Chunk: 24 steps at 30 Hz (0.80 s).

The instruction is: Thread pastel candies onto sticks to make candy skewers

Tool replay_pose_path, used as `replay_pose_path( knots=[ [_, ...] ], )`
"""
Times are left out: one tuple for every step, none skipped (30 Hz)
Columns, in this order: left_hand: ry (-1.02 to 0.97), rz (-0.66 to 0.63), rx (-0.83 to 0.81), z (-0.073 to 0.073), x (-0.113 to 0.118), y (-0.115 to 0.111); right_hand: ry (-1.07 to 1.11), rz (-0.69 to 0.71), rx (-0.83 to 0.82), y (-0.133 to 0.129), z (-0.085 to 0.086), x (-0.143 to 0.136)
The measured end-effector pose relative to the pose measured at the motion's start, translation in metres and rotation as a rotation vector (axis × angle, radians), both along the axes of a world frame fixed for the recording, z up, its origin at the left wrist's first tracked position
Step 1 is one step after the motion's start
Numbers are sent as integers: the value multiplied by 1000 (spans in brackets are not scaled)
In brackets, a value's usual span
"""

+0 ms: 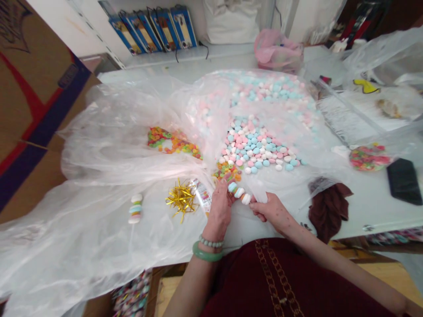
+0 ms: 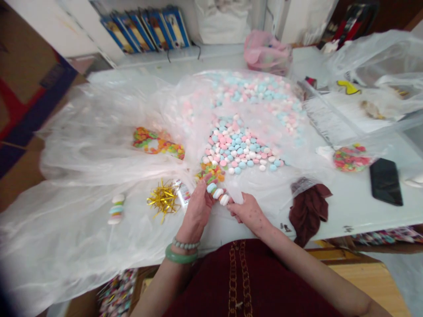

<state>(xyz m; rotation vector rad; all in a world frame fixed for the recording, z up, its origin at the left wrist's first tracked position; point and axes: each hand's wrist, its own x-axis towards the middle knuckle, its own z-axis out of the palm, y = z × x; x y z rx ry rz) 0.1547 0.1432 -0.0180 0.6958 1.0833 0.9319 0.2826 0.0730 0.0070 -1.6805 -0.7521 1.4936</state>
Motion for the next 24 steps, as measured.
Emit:
replay_pose_path(
  knots=[
    [-80, 16, -36, 3, -1, -2, 31, -3, 8, -1, 3, -2],
    [-151, 17, -68, 5, -2, -4, 48, 2, 18, -3, 6, -5],
    [-208, 10, -88, 7, -3, -7, 54, 11, 26, -4, 8, -9],
    [-239, 13, -92, 9, -4, -11, 55, 23, 30, -5, 9, -13],
    [-259, 27, -82, 11, -4, -14, 49, 35, 34, -6, 11, -18],
    [-274, 56, -57, 12, -5, -17, 40, 48, 35, -6, 11, -23],
    [-279, 100, -30, 13, -6, -19, 31, 64, 39, -5, 12, -28],
    [-272, 139, -7, 15, -9, -19, 25, 83, 45, -4, 12, -35],
    [-263, 166, 5, 18, -13, -18, 28, 102, 55, -2, 13, -42],
    [-260, 183, 2, 21, -20, -17, 40, 118, 68, 0, 13, -50],
    [-264, 190, -16, 25, -28, -15, 64, 126, 82, 3, 14, -58],
    [-268, 195, -43, 29, -39, -13, 102, 130, 94, 5, 16, -67],
    [-260, 209, -66, 33, -52, -13, 149, 135, 102, 8, 17, -77],
    [-228, 234, -73, 37, -67, -12, 197, 145, 105, 11, 18, -87],
    [-156, 279, -60, 39, -83, -13, 238, 156, 107, 14, 19, -98],
    [-39, 337, -27, 39, -101, -14, 268, 170, 106, 18, 19, -109],
    [121, 408, 29, 38, -119, -16, 281, 186, 99, 24, 18, -121],
    [319, 482, 86, 35, -138, -18, 281, 200, 89, 29, 17, -134],
    [539, 544, 143, 30, -156, -20, 273, 206, 78, 36, 16, -148],
    [759, 588, 204, 25, -174, -23, 262, 203, 68, 44, 14, -162],
    [943, 600, 254, 19, -190, -25, 254, 199, 62, 52, 12, -177],
    [1094, 597, 283, 14, -205, -28, 245, 192, 63, 59, 10, -191],
    [1205, 582, 292, 10, -217, -29, 235, 200, 67, 66, 8, -205],
    [1272, 563, 279, 8, -227, -31, 219, 251, 66, 71, 6, -217]
  ],
)
